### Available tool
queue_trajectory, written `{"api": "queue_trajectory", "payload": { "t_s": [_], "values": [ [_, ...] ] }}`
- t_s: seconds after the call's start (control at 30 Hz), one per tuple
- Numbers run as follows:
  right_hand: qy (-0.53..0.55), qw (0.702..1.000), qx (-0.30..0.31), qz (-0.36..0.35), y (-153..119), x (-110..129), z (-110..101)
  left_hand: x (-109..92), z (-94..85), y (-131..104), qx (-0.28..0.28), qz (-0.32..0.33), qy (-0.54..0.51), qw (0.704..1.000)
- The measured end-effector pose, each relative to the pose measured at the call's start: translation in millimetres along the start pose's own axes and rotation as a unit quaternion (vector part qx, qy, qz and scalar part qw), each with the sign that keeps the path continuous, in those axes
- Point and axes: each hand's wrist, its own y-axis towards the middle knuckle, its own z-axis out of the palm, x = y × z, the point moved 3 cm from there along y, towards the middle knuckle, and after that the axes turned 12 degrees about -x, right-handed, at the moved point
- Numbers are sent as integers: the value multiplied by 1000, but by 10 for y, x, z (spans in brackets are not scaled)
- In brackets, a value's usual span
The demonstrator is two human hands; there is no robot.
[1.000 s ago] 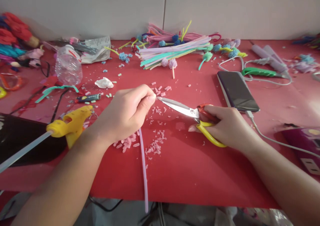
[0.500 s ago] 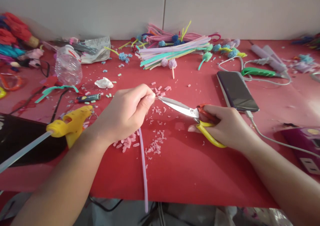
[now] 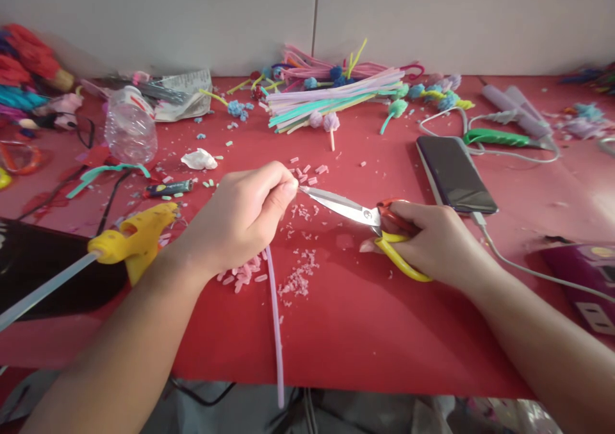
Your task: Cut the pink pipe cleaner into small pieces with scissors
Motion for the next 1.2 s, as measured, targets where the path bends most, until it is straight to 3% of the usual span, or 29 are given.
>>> {"api": "queue_trajectory", "payload": {
  "t_s": [1.2],
  "values": [
    [5, 1000, 5, 10, -12, -63, 9, -11, -19, -4, -5, -16, -14, 1000]
  ]
}}
